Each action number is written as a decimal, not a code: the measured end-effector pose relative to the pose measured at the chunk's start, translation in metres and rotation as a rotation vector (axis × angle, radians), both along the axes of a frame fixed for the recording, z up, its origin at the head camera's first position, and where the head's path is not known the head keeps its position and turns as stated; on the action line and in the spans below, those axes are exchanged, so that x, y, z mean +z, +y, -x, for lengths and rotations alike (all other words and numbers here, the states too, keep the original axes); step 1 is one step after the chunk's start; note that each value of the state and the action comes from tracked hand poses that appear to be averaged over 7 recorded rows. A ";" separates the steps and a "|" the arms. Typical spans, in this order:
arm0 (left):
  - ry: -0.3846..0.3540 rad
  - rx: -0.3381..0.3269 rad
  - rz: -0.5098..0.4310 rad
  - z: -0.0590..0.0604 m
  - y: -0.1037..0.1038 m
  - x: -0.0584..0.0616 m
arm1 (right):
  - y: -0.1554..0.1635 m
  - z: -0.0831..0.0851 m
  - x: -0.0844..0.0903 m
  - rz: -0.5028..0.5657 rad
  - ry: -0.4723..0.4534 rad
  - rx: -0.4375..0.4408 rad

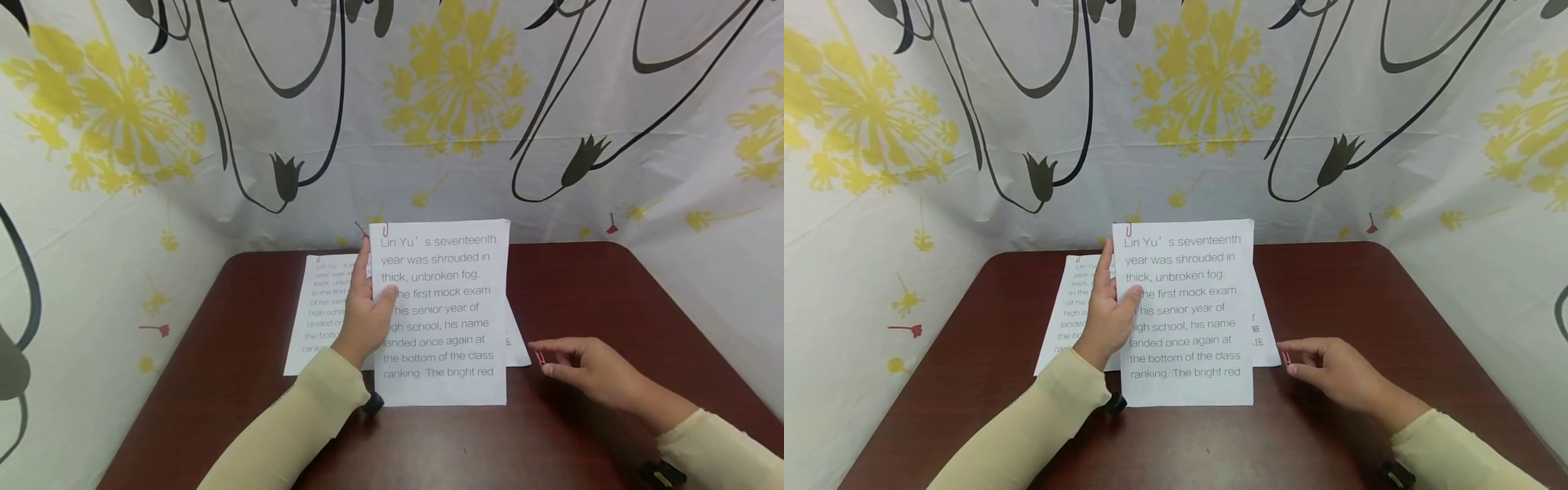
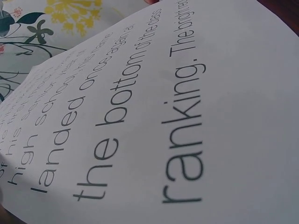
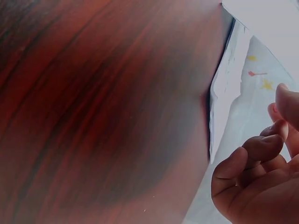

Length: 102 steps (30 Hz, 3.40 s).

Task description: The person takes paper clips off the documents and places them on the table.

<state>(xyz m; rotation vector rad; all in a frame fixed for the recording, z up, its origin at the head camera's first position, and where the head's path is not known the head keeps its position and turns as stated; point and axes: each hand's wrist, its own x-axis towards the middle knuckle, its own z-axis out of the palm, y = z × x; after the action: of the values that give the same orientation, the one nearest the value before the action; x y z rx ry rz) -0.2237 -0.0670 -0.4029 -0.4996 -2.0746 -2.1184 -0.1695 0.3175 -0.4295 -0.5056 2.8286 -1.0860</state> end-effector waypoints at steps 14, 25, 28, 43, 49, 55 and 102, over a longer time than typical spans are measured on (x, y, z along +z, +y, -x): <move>-0.001 0.003 -0.006 0.002 -0.002 -0.001 | 0.001 0.001 -0.010 -0.038 -0.107 0.035; 0.008 -0.015 -0.024 0.003 -0.002 -0.004 | 0.001 0.001 -0.020 -0.012 -0.140 0.107; -0.001 -0.012 -0.023 0.003 -0.002 -0.004 | 0.000 0.001 -0.021 -0.009 -0.163 0.116; 0.000 -0.011 -0.018 0.004 -0.003 -0.004 | -0.006 0.001 -0.025 -0.026 -0.216 0.118; 0.001 -0.004 -0.011 0.004 -0.003 -0.003 | -0.007 0.001 -0.028 -0.037 -0.211 0.119; -0.004 -0.005 -0.013 0.003 -0.003 -0.003 | -0.007 0.000 -0.028 -0.043 -0.209 0.111; -0.071 0.006 0.003 -0.005 -0.001 0.010 | -0.126 0.062 0.138 0.091 0.631 0.033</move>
<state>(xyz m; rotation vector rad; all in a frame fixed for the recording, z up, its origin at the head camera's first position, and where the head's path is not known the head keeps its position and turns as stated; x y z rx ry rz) -0.2191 -0.0676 -0.3924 -0.4235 -2.1137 -2.1603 -0.2316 0.1915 -0.2915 -1.0660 3.2735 -1.2282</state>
